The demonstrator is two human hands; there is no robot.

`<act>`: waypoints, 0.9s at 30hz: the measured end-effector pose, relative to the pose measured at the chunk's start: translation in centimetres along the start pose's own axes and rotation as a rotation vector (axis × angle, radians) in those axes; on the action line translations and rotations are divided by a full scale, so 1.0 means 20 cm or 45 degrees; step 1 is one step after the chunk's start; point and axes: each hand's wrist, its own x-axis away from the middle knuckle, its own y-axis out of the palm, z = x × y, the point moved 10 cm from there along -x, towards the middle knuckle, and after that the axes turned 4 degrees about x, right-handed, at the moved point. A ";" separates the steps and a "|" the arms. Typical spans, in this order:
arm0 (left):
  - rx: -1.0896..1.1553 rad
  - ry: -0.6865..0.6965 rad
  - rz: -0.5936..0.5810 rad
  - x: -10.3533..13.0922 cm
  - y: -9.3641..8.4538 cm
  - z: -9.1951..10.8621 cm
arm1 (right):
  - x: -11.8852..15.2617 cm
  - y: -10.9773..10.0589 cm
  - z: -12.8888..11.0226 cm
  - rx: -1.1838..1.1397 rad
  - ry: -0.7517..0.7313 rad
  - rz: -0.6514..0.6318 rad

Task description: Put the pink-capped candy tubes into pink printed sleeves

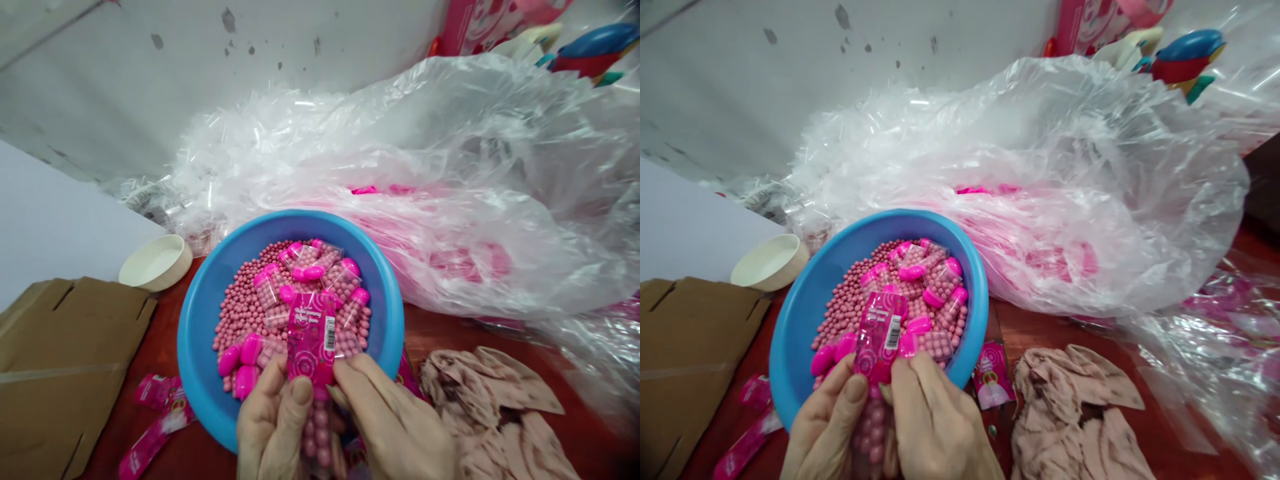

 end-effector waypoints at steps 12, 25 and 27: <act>-0.005 -0.081 -0.218 -0.03 0.06 -0.02 | -0.02 0.03 0.03 -0.001 -0.020 0.114; -0.087 0.115 -0.436 -0.03 0.13 0.02 | 0.07 0.06 0.18 -0.473 0.239 -0.106; -0.086 0.120 -0.417 -0.03 0.11 0.01 | 0.07 0.06 0.23 -0.526 0.357 -0.081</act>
